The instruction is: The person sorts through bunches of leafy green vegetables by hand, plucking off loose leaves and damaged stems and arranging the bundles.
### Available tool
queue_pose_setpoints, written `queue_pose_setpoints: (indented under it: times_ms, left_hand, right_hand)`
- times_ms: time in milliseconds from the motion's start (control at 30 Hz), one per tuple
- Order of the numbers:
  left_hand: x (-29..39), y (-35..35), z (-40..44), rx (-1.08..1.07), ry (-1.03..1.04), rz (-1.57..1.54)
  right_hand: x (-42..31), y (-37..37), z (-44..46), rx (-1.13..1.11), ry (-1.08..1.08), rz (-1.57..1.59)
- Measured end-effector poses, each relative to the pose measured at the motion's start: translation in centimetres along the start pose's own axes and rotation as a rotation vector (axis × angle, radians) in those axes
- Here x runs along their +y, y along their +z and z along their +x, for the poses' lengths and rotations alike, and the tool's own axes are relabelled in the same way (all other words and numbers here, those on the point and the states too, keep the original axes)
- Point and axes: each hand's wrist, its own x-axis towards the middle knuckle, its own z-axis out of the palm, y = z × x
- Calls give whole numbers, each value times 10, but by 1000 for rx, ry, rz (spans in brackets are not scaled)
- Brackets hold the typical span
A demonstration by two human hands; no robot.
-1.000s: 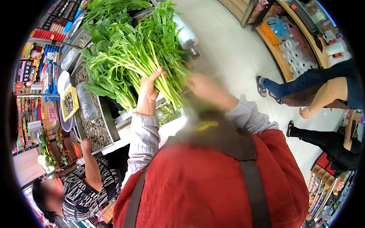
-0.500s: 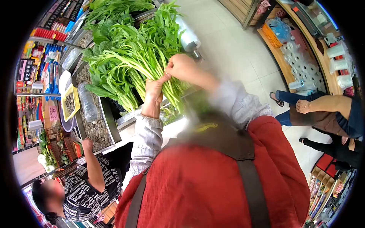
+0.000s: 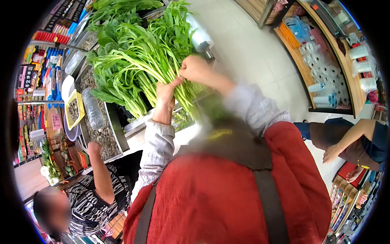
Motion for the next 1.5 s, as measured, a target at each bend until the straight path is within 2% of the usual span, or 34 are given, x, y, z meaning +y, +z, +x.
queue_pose_setpoints:
  times_ms: [33,67,133,167,200,233,267,300,367,400,467,500,567,667,800,933,1033,1133,1167,1233,1300,1367,1400,1500]
  left_hand:
    - [0,0,0,19,47,31]
    - [1,-2,1,26,1,34]
    - [7,-10,-1,-36,-52,-167]
    - [7,-18,4,-58,-84,-232]
    - [20,-22,-3,-113,-83,-303]
    - [26,-26,-8,-71,-63,-392]
    - [29,-39,-4,-205,-52,-491]
    - [31,-52,-2,-336,-39,-589]
    - [46,-55,-11,-363,19,-713]
    - [51,-57,-14,-438,62,-747]
    - [59,-56,-18,-454,83,-787]
    - [62,-55,-20,-443,94,-789]
    - [61,-59,-18,-437,107,-764]
    - [62,-63,-18,-545,35,-872]
    - [60,-65,-18,-513,39,-887]
    - [62,-65,-26,-545,60,-924]
    - [62,-70,-32,-543,89,-926]
    - [54,-79,-33,-458,152,-801]
    - [51,-78,-33,-437,183,-763]
    - [48,-72,-32,-281,188,-624]
    - [42,-62,-28,-162,182,-481]
    - [32,-52,-21,-92,120,-440]
    - [28,-48,-18,-61,85,-369]
    - [16,-32,-12,-50,50,-334]
  right_hand:
    - [6,3,1,107,-93,-97]
    - [14,4,1,105,-86,-95]
    - [31,1,-5,215,-185,212]
    - [39,-3,-13,214,-177,209]
    - [46,-11,-24,152,-213,181]
    - [51,-20,-37,89,-250,154]
    - [54,-26,-53,-47,-180,261]
    - [62,-30,-64,-54,-177,259]
    - [83,-33,-80,-202,-290,-86]
    - [98,-30,-84,-203,-290,-85]
    - [124,-22,-90,-275,-254,-370]
    - [121,-22,-93,-274,-253,-369]
    - [112,-16,-96,-231,-78,-531]
    - [108,9,-68,-119,141,-638]
    - [33,22,-39,-21,-55,-451]
    - [42,59,1,61,-86,-470]
    - [45,52,9,-59,-30,-325]
    - [26,14,-8,-202,223,571]
    - [20,2,-14,-204,219,563]
    - [16,-20,-25,-350,96,1133]
    - [20,-30,-30,-375,38,1171]
    - [30,-31,-33,-399,69,1062]
    - [29,-27,-38,-321,117,974]
    - [28,-24,-57,-351,98,1033]
